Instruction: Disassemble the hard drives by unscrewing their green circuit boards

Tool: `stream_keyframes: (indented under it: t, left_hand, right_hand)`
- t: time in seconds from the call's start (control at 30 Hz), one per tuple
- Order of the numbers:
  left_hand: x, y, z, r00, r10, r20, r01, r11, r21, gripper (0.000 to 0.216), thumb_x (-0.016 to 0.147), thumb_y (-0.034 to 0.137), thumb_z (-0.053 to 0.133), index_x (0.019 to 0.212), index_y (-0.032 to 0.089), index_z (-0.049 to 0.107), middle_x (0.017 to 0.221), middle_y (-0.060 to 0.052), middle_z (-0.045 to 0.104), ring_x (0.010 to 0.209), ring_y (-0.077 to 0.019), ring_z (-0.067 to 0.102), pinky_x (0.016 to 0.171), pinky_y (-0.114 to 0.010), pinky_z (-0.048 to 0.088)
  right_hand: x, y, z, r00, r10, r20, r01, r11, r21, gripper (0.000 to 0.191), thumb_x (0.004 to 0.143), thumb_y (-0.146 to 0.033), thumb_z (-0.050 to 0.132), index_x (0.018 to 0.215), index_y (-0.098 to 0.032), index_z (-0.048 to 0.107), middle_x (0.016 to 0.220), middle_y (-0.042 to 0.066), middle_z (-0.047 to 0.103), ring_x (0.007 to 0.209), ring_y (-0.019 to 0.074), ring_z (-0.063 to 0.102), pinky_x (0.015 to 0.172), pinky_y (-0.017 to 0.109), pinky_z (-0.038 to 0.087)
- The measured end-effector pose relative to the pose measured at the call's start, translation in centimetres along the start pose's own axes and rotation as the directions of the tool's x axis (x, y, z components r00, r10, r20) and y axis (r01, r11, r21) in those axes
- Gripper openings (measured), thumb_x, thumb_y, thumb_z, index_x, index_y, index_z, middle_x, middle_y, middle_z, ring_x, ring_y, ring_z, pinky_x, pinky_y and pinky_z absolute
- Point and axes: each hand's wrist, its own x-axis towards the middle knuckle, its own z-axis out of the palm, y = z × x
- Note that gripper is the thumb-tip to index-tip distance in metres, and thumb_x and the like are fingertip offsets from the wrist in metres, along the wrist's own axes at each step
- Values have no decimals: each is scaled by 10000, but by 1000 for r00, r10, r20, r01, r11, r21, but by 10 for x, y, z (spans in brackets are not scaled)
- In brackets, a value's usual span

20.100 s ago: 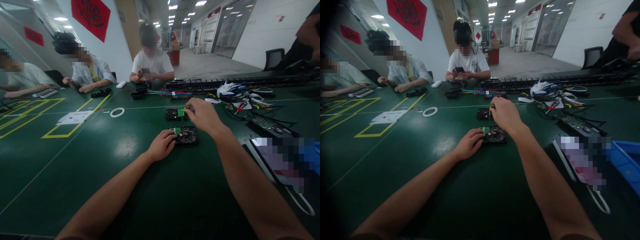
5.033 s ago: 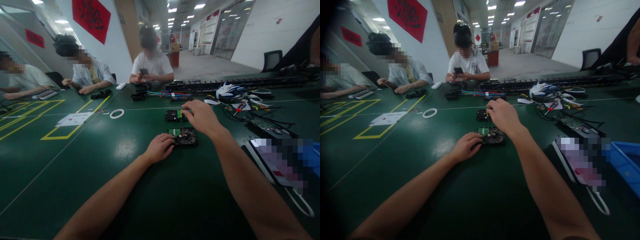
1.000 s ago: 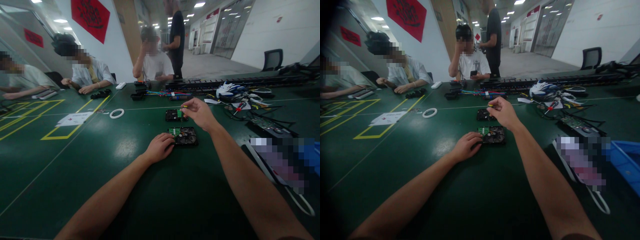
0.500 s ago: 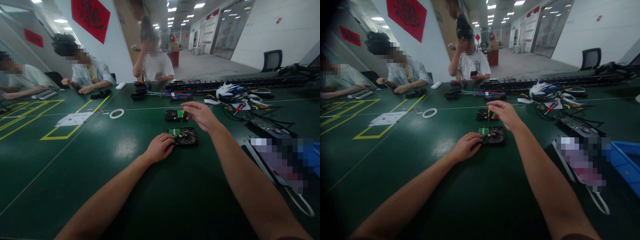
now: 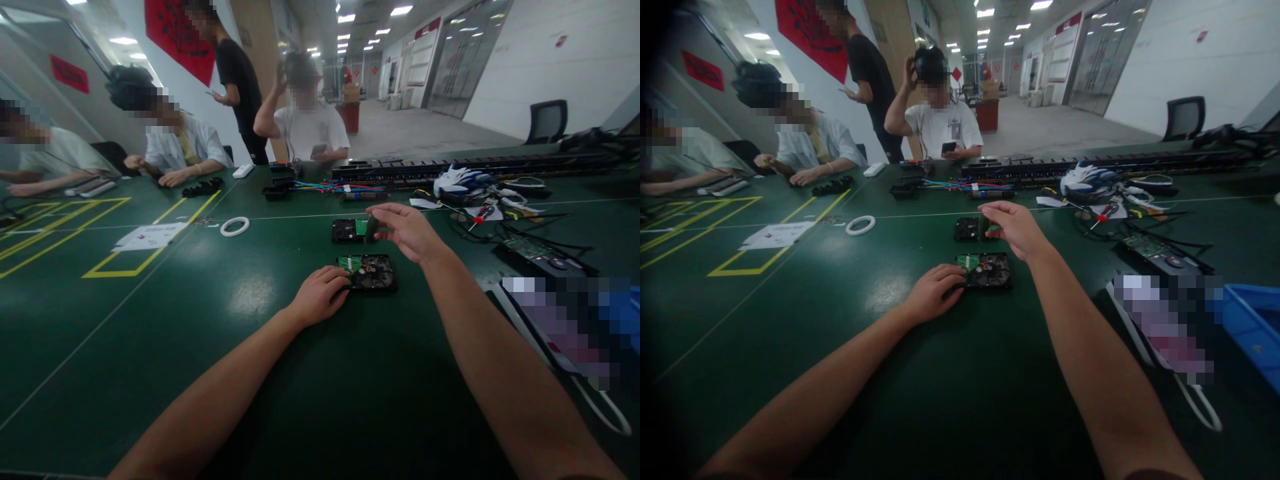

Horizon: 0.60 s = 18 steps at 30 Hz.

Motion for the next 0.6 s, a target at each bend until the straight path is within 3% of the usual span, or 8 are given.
stream_keyframes:
  t: [0.1, 0.23, 0.4, 0.6]
  left_hand:
    - [0, 0, 0, 1000, -3, 4, 3, 1000, -1, 213, 946, 261, 576, 1148, 221, 630, 1249, -88, 661, 1198, -251, 601, 992, -477, 541]
    - [0, 0, 0, 1000, -2, -4, 2, 1000, -5, 204, 945, 260, 575, 1137, 220, 630, 1244, -86, 662, 1192, -249, 605, 994, -479, 540]
    - [0, 0, 0, 1000, -8, 1, 8, 1000, 2, 206, 948, 265, 572, 1139, 215, 629, 1253, -82, 660, 1190, -255, 603, 986, -481, 542]
    - [0, 1, -1, 1000, -8, -1, 8, 1000, -8, 203, 950, 262, 573, 1140, 218, 630, 1245, -86, 664, 1191, -255, 604, 989, -483, 545]
  right_hand:
    - [2, 1, -3, 999, -26, -37, 25, 998, -50, 198, 766, -378, 809, 895, -231, 776, 960, 47, 732, 818, 174, 642, 607, 282, 522]
    - [4, 3, -4, 995, -59, -75, 52, 994, -93, 152, 769, -340, 804, 847, -214, 773, 934, 55, 739, 839, 179, 646, 703, 315, 529]
    - [3, 2, 1, 998, -34, -46, 35, 999, 27, 153, 757, -299, 822, 802, -194, 721, 881, 60, 733, 852, 186, 668, 834, 369, 541]
    - [1, 1, 6, 998, -60, -17, 61, 997, 52, 174, 755, -288, 814, 863, -218, 697, 895, 21, 696, 890, 179, 670, 822, 341, 542]
